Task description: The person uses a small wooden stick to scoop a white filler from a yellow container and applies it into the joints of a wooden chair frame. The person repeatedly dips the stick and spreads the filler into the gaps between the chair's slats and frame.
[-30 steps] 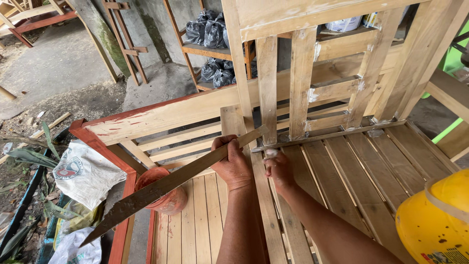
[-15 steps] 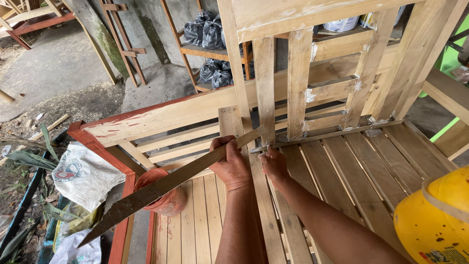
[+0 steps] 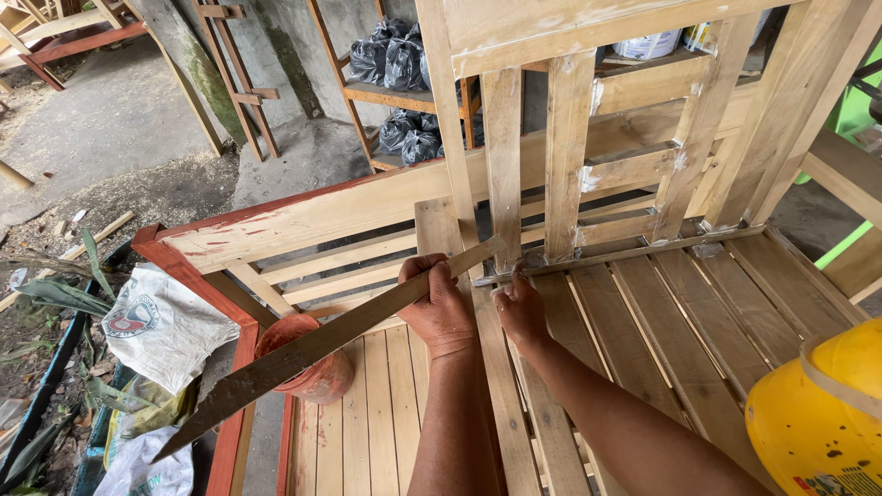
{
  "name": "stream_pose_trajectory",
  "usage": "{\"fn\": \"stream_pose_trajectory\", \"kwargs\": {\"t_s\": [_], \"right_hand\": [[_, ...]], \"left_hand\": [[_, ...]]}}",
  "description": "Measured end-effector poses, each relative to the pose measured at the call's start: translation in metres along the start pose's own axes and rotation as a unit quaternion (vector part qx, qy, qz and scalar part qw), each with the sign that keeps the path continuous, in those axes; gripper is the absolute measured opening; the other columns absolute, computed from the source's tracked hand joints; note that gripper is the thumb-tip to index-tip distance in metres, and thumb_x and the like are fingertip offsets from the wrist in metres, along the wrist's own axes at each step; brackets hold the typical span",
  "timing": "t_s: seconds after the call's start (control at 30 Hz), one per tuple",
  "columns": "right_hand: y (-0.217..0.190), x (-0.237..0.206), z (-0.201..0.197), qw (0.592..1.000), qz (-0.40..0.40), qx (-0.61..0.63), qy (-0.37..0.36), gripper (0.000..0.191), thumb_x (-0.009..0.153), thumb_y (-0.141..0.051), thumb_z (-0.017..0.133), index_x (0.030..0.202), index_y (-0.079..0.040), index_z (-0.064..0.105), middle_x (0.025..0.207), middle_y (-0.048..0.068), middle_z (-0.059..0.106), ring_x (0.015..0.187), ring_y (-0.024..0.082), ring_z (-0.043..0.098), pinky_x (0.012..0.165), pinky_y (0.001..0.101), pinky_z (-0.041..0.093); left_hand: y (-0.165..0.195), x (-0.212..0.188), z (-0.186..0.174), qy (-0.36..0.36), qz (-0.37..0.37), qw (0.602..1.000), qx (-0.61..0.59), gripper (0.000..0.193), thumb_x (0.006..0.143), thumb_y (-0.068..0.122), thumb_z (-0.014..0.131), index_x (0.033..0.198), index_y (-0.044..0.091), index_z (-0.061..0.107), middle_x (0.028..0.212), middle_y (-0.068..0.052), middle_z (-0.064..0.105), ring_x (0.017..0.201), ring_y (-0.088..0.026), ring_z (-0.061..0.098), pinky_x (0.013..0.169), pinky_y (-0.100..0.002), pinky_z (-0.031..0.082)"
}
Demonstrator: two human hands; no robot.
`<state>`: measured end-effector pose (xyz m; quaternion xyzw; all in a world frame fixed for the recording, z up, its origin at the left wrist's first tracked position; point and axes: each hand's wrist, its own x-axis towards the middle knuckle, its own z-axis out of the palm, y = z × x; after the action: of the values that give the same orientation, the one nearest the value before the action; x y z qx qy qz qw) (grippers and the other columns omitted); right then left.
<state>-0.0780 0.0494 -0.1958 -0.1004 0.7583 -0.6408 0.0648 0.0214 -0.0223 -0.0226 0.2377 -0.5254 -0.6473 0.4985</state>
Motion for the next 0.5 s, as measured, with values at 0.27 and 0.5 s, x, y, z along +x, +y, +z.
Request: {"fn": "stream_pose_trajectory", "kwargs": {"t_s": [0.27,0.5], "right_hand": [[-0.005,0.003,-0.005,0.995,0.017,-0.081,-0.062,0.045,0.089,-0.014,0.063,0.131,0.000,0.055,0.088,0.011,0.070,0.076,0.021,0.067,0.067,0.0365,0.054],[0.015,0.010,-0.024,0.991,-0.105,0.055,-0.068,0.018,0.097,-0.015,0.067,0.097,0.002,0.073,0.113,0.007,0.065,0.077,0.015,0.069,0.061,0.0277,0.056]], "left_hand": [[0.000,0.000,0.003,-0.006,-0.014,1.000,0.012,0.010,0.082,0.000,0.058,0.084,-0.002,0.067,0.077,-0.009,0.068,0.066,-0.014,0.063,0.061,-0.027,0.055],[-0.001,-0.001,0.004,-0.105,-0.066,0.991,-0.040,0.007,0.085,-0.001,0.061,0.086,-0.004,0.067,0.084,-0.010,0.069,0.075,-0.015,0.066,0.066,-0.030,0.059]]}}
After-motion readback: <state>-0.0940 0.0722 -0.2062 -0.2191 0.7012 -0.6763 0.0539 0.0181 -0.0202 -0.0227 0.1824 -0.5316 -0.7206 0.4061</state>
